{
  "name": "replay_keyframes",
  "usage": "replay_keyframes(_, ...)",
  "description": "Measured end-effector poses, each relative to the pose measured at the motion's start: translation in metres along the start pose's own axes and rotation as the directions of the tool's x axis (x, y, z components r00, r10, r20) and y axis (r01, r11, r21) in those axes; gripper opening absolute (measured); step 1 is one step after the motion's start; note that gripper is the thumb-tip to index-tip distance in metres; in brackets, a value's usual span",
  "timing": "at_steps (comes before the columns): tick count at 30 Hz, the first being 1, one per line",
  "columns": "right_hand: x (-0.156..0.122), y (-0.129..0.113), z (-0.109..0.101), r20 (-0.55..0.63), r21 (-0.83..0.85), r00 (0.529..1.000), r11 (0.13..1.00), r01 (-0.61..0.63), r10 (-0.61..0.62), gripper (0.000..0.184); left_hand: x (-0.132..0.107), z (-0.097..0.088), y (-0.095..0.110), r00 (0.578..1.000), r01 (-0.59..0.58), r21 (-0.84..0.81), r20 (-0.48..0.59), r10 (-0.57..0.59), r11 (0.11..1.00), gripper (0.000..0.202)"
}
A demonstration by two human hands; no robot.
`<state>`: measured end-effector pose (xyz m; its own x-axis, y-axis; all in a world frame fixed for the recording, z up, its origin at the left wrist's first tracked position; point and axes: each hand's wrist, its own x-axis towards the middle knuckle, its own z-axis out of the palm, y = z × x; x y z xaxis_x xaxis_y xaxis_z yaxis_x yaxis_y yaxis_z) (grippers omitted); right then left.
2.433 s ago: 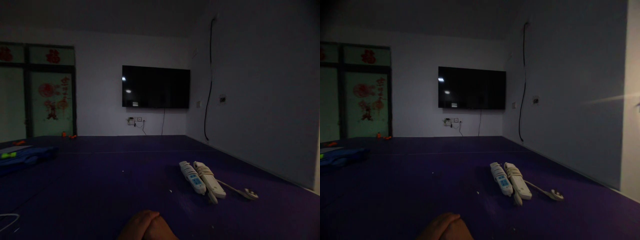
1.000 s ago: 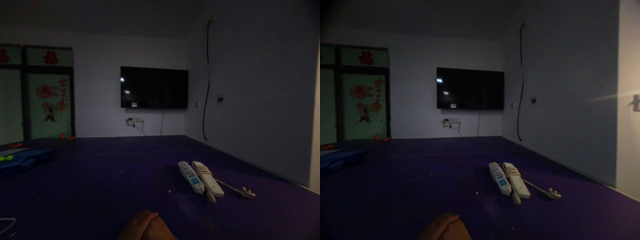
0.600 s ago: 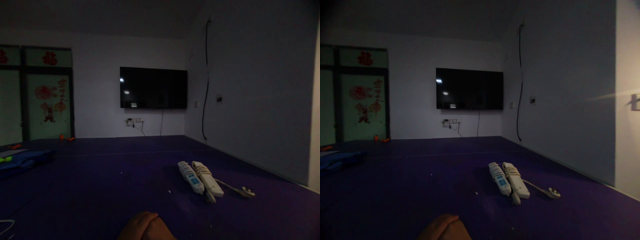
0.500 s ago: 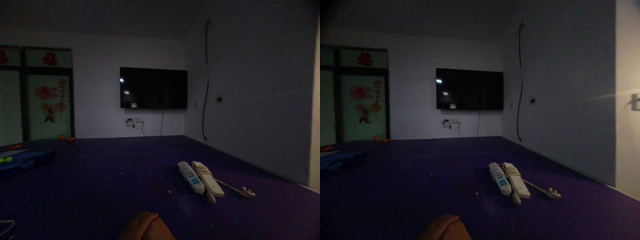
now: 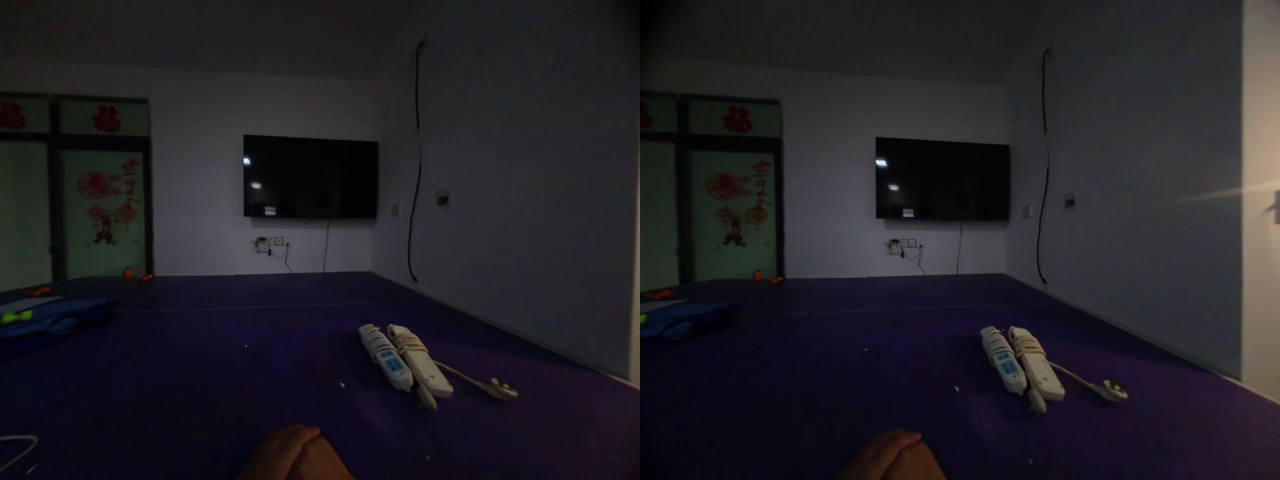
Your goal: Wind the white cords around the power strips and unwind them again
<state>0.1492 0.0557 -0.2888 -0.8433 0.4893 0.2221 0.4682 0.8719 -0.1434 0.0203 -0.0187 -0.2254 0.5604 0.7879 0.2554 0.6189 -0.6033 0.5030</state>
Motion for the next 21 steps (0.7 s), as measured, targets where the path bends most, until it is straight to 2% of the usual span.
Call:
replay_keyframes(7,-0.001,-0.004,-0.005,-0.004,0.024,1.0,1.0,-0.007,0.007,0.017,0.0,0.002,-0.006,1.0,-0.013,-0.008,-0.017,0.013,1.0,0.057)
replay_keyframes(13,-0.001,-0.005,-0.01,0.03,0.061,1.0,0.998,-0.003,0.001,0.018,0.0,0.002,-0.004,1.0,0.005,0.0,-0.015,-0.005,1.0,0.061)
replay_keyframes(17,-0.006,-0.012,-0.02,0.045,0.101,0.998,0.994,0.038,-0.043,0.03,0.001,0.003,-0.003,0.999,-0.008,-0.005,-0.033,0.007,1.0,0.059)
replay_keyframes(21,-0.019,-0.024,-0.033,0.019,0.131,0.997,0.989,0.072,-0.075,0.032,0.002,0.003,-0.004,1.0,0.012,0.002,-0.011,-0.012,1.0,0.059)
